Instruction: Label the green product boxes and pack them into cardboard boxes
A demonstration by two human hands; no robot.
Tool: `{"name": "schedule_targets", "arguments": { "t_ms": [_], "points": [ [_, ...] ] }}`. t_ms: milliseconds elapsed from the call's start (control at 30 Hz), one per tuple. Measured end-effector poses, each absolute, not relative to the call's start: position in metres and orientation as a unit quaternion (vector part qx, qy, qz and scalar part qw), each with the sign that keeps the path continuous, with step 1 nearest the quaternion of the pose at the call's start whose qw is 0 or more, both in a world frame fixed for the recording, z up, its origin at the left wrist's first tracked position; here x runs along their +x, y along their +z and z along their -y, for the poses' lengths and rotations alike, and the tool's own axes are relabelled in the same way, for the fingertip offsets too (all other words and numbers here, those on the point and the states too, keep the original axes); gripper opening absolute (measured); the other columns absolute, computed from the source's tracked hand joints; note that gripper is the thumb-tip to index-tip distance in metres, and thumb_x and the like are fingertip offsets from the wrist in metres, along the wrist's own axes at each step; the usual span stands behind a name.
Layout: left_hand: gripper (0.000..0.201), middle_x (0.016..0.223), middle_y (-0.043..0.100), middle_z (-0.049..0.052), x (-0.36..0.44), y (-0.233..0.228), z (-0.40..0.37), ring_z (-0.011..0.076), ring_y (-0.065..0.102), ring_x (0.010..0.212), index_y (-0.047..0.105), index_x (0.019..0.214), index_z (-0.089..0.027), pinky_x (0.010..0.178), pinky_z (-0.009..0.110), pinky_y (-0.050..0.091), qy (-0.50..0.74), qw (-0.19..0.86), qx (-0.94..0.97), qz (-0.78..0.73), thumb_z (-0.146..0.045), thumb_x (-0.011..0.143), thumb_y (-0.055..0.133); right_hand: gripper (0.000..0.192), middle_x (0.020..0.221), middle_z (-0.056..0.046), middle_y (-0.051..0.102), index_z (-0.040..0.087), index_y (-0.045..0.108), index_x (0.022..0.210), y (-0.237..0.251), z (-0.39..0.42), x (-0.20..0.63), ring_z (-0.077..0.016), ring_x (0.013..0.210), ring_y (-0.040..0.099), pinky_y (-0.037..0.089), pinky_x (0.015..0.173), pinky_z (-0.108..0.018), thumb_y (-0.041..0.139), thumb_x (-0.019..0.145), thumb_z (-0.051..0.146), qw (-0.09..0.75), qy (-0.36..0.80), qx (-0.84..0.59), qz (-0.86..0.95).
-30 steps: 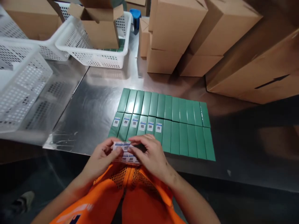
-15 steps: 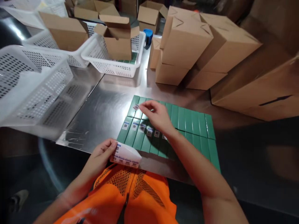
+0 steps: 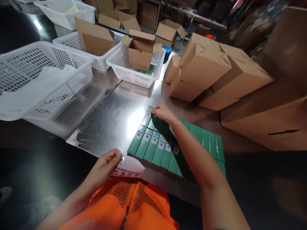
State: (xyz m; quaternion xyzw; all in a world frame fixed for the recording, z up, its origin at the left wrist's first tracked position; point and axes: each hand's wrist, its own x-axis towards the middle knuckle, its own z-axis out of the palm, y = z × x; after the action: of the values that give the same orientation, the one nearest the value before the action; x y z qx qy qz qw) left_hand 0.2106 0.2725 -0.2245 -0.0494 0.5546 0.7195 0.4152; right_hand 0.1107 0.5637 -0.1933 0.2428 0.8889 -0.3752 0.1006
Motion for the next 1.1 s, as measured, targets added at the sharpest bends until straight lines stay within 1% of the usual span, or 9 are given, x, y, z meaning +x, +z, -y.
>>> {"name": "schedule_targets", "arguments": {
  "t_ms": [233, 400, 433, 533, 600, 733, 800, 933, 1100],
  "points": [
    [0.050, 0.057, 0.051, -0.004, 0.208, -0.222, -0.274, 0.0084, 0.044, 0.050, 0.058, 0.071, -0.016, 0.049, 0.019, 0.036, 0.715, 0.414, -0.041, -0.561, -0.063, 0.069, 0.074, 0.022, 0.057, 0.001, 0.053, 0.018, 0.065, 0.065, -0.196, -0.563, 0.114, -0.0155, 0.060, 0.050, 0.034, 0.058, -0.027, 0.073, 0.076, 0.035, 0.068, -0.311, 0.235, -0.918],
    [0.048, 0.060, 0.054, -0.003, 0.209, -0.223, -0.278, 0.0092, 0.048, 0.054, 0.059, 0.072, -0.016, 0.051, 0.019, 0.039, 0.722, 0.411, -0.048, -0.554, -0.061, 0.069, 0.075, 0.014, 0.096, -0.008, 0.060, 0.018, 0.070, 0.082, -0.209, -0.552, 0.127, -0.0240, 0.095, 0.057, 0.044, 0.085, -0.033, 0.070, 0.080, 0.031, -0.030, -0.263, 0.215, -0.940],
    [0.048, 0.060, 0.054, -0.003, 0.209, -0.223, -0.279, 0.0095, 0.049, 0.054, 0.059, 0.072, -0.016, 0.052, 0.019, 0.040, 0.725, 0.408, -0.049, -0.553, -0.061, 0.070, 0.074, 0.019, 0.106, -0.010, 0.057, 0.017, 0.069, 0.091, -0.213, -0.551, 0.129, -0.0251, 0.101, 0.056, 0.044, 0.090, -0.035, 0.071, 0.079, 0.031, -0.072, -0.253, 0.212, -0.941],
    [0.046, 0.060, 0.054, -0.003, 0.209, -0.223, -0.282, 0.0096, 0.048, 0.054, 0.060, 0.073, -0.016, 0.052, 0.019, 0.040, 0.734, 0.385, -0.044, -0.558, -0.061, 0.073, 0.072, 0.066, 0.122, -0.014, 0.048, 0.014, 0.053, 0.124, -0.218, -0.551, 0.135, -0.0271, 0.103, 0.056, 0.047, 0.090, -0.040, 0.082, 0.066, 0.029, -0.206, -0.235, 0.214, -0.926],
    [0.045, 0.061, 0.055, -0.002, 0.208, -0.223, -0.283, 0.0099, 0.048, 0.055, 0.061, 0.074, -0.016, 0.053, 0.019, 0.040, 0.737, 0.359, -0.036, -0.572, -0.060, 0.075, 0.070, 0.080, 0.121, -0.014, 0.050, 0.014, 0.049, 0.128, -0.216, -0.548, 0.143, -0.0258, 0.094, 0.059, 0.050, 0.083, -0.040, 0.087, 0.060, 0.031, -0.247, -0.251, 0.213, -0.911],
    [0.044, 0.062, 0.055, -0.002, 0.205, -0.223, -0.287, 0.0108, 0.048, 0.056, 0.062, 0.075, -0.016, 0.053, 0.020, 0.039, 0.735, 0.331, -0.034, -0.590, -0.060, 0.076, 0.069, 0.036, 0.095, -0.004, 0.064, 0.021, 0.066, 0.104, -0.194, -0.517, 0.182, -0.0204, 0.077, 0.060, 0.049, 0.067, -0.033, 0.080, 0.075, 0.038, -0.198, -0.350, 0.081, -0.912],
    [0.043, 0.061, 0.053, -0.003, 0.205, -0.223, -0.290, 0.0097, 0.045, 0.054, 0.062, 0.075, -0.016, 0.051, 0.019, 0.037, 0.740, 0.332, -0.039, -0.583, -0.059, 0.077, 0.069, 0.022, 0.090, -0.002, 0.068, 0.023, 0.069, 0.100, -0.182, -0.495, 0.208, -0.0201, 0.082, 0.061, 0.048, 0.071, -0.032, 0.076, 0.083, 0.035, -0.168, -0.368, -0.035, -0.914],
    [0.040, 0.062, 0.055, -0.003, 0.208, -0.223, -0.295, 0.0094, 0.045, 0.055, 0.063, 0.076, -0.017, 0.053, 0.020, 0.038, 0.757, 0.331, -0.030, -0.563, -0.057, 0.080, 0.067, 0.018, 0.089, -0.004, 0.071, 0.022, 0.068, 0.109, -0.174, -0.466, 0.243, -0.0212, 0.084, 0.062, 0.044, 0.076, -0.037, 0.065, 0.093, 0.030, -0.133, -0.302, -0.156, -0.931],
    [0.041, 0.070, 0.060, 0.000, 0.214, -0.222, -0.296, 0.0123, 0.051, 0.064, 0.067, 0.083, -0.016, 0.060, 0.022, 0.041, 0.761, 0.345, -0.020, -0.549, -0.057, 0.085, 0.061, 0.015, 0.087, -0.003, 0.073, 0.023, 0.069, 0.107, -0.184, -0.467, 0.248, -0.0203, 0.079, 0.063, 0.041, 0.075, -0.037, 0.063, 0.095, 0.031, -0.107, -0.300, -0.110, -0.942]
  ]
}}
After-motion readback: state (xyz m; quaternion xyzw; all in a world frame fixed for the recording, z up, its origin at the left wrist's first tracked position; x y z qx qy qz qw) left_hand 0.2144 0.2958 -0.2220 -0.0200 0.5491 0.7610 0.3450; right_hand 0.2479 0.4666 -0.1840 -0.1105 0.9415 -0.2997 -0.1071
